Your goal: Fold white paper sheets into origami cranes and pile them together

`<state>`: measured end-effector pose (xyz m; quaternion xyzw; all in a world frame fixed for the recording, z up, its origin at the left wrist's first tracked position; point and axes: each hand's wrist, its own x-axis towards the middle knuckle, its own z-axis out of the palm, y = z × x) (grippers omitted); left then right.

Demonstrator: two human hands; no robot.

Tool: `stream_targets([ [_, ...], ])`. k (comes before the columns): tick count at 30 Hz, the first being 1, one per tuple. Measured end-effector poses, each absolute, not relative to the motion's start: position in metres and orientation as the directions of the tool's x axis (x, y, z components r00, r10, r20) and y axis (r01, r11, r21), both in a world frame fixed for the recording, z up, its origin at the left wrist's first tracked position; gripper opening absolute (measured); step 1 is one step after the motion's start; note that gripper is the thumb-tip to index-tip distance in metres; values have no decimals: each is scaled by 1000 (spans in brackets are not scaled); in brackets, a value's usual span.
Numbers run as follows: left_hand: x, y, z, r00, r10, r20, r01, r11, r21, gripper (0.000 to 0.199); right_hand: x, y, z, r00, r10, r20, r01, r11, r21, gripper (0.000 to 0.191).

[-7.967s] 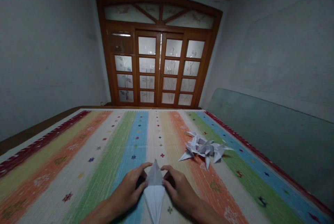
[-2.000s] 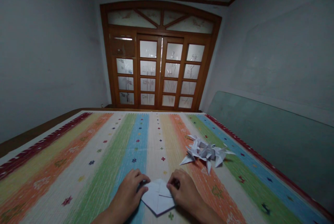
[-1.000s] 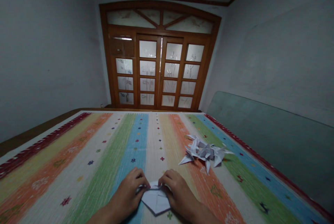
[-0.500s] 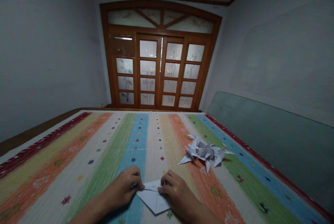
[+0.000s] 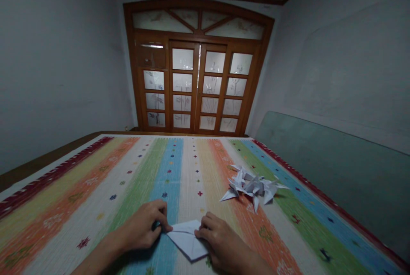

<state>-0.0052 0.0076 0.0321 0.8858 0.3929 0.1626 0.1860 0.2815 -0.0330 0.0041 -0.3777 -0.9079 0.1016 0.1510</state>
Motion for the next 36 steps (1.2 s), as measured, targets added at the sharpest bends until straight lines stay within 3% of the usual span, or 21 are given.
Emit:
stream_targets([
  [3,-3,1,44,672,729,132,642,-662,387,39,277,-41,10,-612,768,188,679,632,-373,23],
  [5,1,-5,50,675,720,160,632,-676,379,27,274,-44,8,-582,797,162,697,591,-405,22],
  [9,11,-14,46,718,677,165,570,-707,419,23,272,-45,-4,-561,820,115,708,547,-446,54],
  [11,13,-14,38,734,659,164,545,-716,437,26,271,-44,-6,-567,818,99,704,544,-457,59],
  [15,15,-10,21,718,672,180,538,-701,468,17,268,-44,-1,-552,832,66,718,514,-470,51],
  [20,15,-6,13,671,715,198,536,-652,536,11,263,-45,-4,-505,850,151,691,503,-519,29],
  [27,19,-7,15,670,722,170,517,-619,592,15,261,-45,-12,-481,850,216,639,508,-578,35],
  [34,24,-7,12,618,771,153,543,-559,627,17,260,-48,-17,-475,832,287,626,549,-554,9],
  [36,25,-6,9,600,783,163,542,-548,637,15,259,-48,-17,-432,847,309,624,528,-576,12],
])
